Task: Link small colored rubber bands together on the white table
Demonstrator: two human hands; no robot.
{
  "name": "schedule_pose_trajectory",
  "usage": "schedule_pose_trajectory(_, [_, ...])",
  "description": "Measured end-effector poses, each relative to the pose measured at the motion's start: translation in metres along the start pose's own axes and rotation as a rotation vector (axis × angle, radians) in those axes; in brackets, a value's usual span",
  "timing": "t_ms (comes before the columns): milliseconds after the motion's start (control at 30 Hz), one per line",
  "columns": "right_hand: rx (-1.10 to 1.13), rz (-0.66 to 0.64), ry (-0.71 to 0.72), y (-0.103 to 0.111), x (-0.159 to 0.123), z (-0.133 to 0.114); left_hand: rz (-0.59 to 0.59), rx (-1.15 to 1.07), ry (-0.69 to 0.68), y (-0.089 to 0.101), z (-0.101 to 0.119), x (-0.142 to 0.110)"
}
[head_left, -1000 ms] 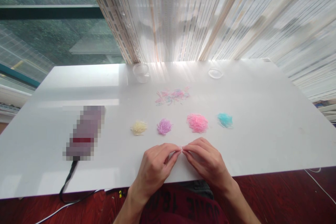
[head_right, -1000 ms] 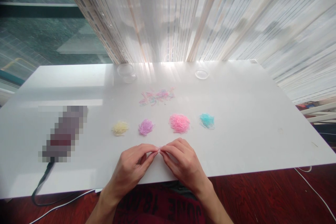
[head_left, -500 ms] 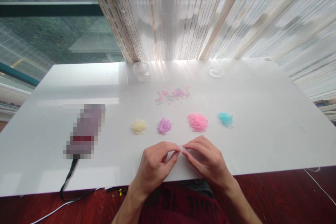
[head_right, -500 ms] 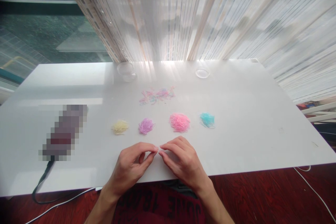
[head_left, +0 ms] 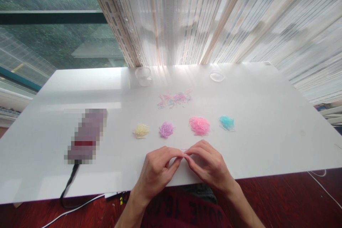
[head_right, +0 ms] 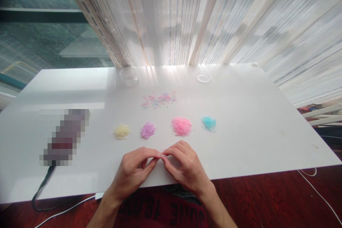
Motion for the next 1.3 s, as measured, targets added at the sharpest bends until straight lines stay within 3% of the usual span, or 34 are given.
schedule_pose_trajectory(700, [0.028,0.024,-0.03,0.002,0.0,0.002,0.031,-0.029,0.081,0.003,-0.005,-0.002])
schedule_pose_trajectory(1300, [0.03,0.086,0.036,0.005,0.0,-0.001,0.061,-0.048,0.094,0.002,-0.011,-0.007])
Point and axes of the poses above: each hand's wrist, its own x-axis towards the middle knuckle, its own y-axis out of the back of the hand, z = x × y, the point moved 6 cm from there along x, towards the middle knuckle
